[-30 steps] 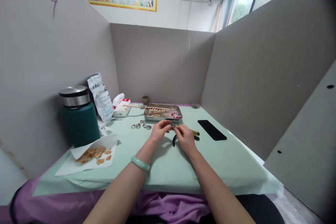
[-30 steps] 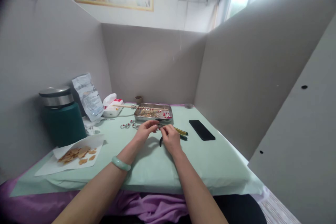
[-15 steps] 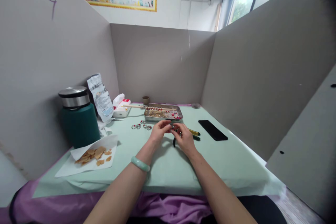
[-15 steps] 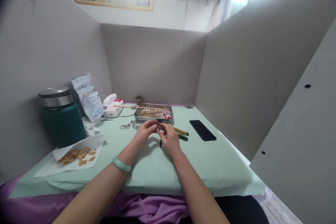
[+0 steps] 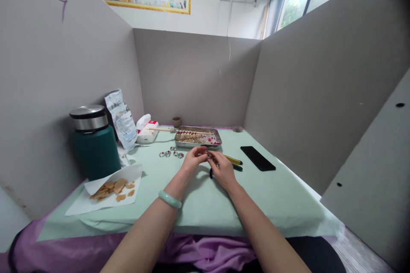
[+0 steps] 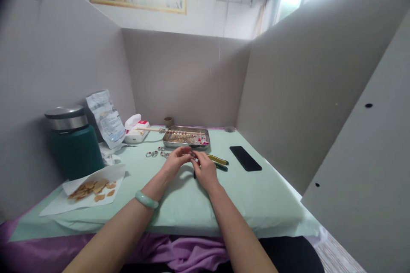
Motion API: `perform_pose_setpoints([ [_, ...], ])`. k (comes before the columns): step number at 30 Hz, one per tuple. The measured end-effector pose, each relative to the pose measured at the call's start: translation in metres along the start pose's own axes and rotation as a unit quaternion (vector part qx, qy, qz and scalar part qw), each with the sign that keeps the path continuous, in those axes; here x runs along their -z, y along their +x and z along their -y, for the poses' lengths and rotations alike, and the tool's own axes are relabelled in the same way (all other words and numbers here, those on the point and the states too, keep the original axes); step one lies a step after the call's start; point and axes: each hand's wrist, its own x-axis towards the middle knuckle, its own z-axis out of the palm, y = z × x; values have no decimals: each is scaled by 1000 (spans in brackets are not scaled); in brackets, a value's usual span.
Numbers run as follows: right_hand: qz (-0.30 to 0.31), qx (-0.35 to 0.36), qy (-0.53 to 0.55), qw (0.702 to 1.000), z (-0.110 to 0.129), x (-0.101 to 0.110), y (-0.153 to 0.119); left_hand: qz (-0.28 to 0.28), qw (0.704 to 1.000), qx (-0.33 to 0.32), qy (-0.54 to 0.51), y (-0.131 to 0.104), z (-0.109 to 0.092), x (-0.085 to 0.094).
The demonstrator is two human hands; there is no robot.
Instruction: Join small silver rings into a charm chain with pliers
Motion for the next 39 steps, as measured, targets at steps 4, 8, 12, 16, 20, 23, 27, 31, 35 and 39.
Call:
perform_pose_setpoints([
  [4, 3, 5, 13, 1000, 1, 1, 0, 12, 998, 45, -49, 0, -2, 1],
  [8, 18, -17, 57, 998, 1, 2, 0, 54, 992, 87, -78, -2, -10, 2],
  [12, 30, -65, 142, 987, 0, 2, 1, 106, 980, 118, -116, -7, -21, 2],
  [16, 32, -101, 203, 973, -2, 1, 2, 126, 977, 109, -131, -9, -28, 1],
  [20, 22, -103, 201, 974, -1, 1, 3, 129, 974, 100, -155, -9, -28, 0],
  [23, -3, -90, 157, 983, -1, 3, 3, 119, 975, 108, -156, -7, -24, 0],
  [27, -2, -96, 158, 983, -3, 3, 4, 124, 972, 115, -166, -7, -22, 0],
  [31, 30, -125, 205, 970, -2, 0, 4, 157, 963, 126, -182, -10, -25, -2],
  [35, 50, -154, 232, 959, 2, 1, 4, 184, 954, 133, -198, -12, -27, -2],
  [39, 55, -170, 250, 952, 4, 3, 4, 216, 941, 136, -223, -12, -28, 0],
])
